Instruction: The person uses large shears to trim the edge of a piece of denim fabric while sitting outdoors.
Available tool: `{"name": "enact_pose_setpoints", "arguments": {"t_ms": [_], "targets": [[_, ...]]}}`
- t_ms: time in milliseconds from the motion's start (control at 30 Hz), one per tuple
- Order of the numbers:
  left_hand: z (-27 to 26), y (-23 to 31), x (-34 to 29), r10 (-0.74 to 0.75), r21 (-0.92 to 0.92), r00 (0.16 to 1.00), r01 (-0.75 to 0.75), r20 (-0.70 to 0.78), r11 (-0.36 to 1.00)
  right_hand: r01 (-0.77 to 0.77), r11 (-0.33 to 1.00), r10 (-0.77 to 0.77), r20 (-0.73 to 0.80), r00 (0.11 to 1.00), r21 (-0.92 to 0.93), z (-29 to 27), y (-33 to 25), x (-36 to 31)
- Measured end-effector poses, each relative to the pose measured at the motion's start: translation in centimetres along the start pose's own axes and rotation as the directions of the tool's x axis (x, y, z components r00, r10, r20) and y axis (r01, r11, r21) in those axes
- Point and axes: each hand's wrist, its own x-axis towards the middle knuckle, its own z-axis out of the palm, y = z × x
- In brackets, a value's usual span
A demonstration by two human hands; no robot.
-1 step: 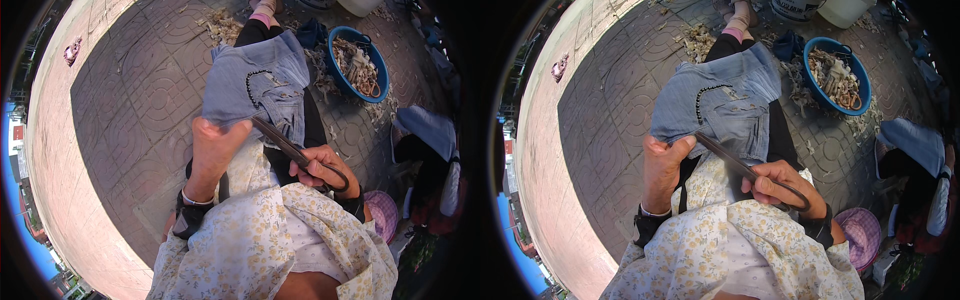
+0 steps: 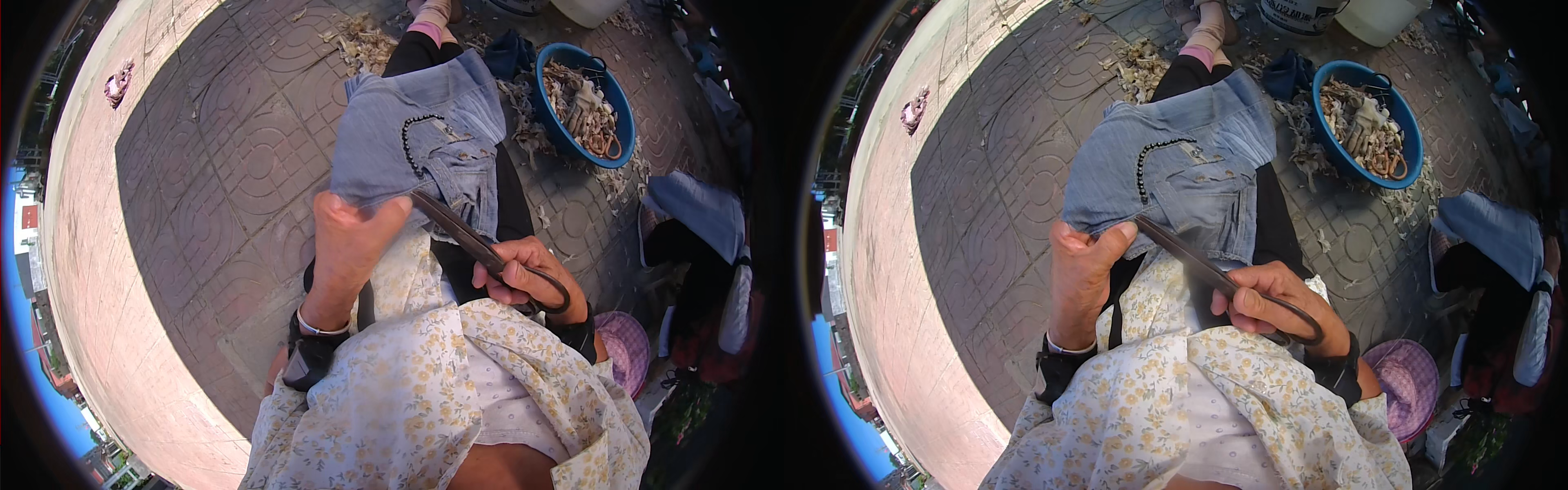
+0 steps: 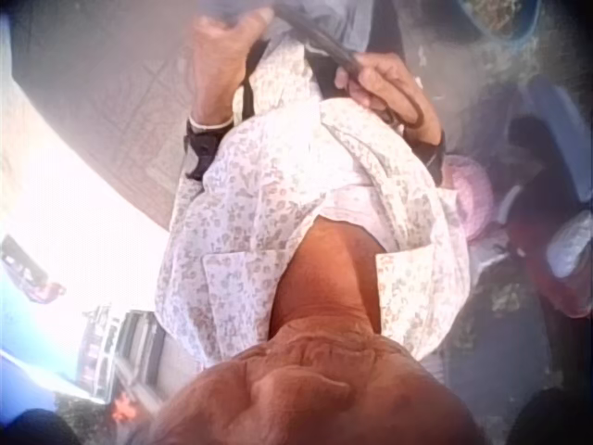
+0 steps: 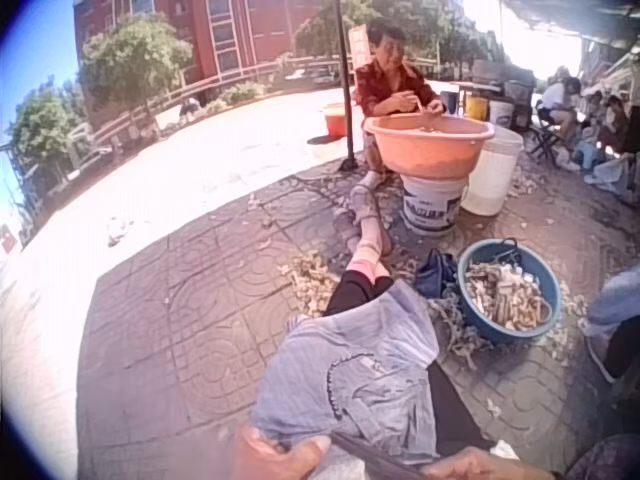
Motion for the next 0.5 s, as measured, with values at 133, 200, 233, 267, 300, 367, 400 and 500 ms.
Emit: {"name": "enact_pose_setpoints", "arguments": {"t_ms": [133,200,233,267,300,367,400,500], "targets": [[0.1,-0.3,0.5,0.025,0.099,0.999,-0.021,-0.045,0.995,0.05,0.999,-0.05,-0.001,0.999,-0.018,-0.4,-0.1,0.6],[0.6,-0.5,0.5,-0.008,-0.031,0.998,0.006,-0.058,1.0,0.13,0.99,-0.131,-0.022,0.991,-0.049,-0.1,0.4,0.8],[1.0,-0.2,0.4,-0.057,-0.14,0.998,0.051,-0.039,0.989,0.156,0.987,-0.158,-0.039,0.987,-0.051,0.0,0.6,0.8],[1.2,0.0,0.4,-0.103,-0.247,0.995,0.096,-0.014,0.964,0.181,0.982,-0.184,-0.055,0.981,-0.053,0.1,1.0,1.0],[1.2,-0.1,0.5,-0.116,-0.284,0.993,0.112,0.004,0.952,0.206,0.977,-0.21,-0.071,0.975,-0.056,0.3,1.3,1.1],[1.2,-0.1,0.8,-0.138,-0.354,0.989,0.144,0.044,0.924,0.245,0.968,-0.249,-0.096,0.964,-0.046,0.7,1.7,1.5],[1.5,0.2,0.8,-0.135,-0.35,0.99,0.14,0.041,0.926,0.266,0.963,-0.269,-0.109,0.957,-0.041,0.9,1.8,1.7],[3.1,-0.3,-0.2,-0.134,-0.348,0.989,0.145,0.055,0.926,0.443,0.812,-0.373,-0.247,0.894,0.379,0.2,0.1,4.0]]}}
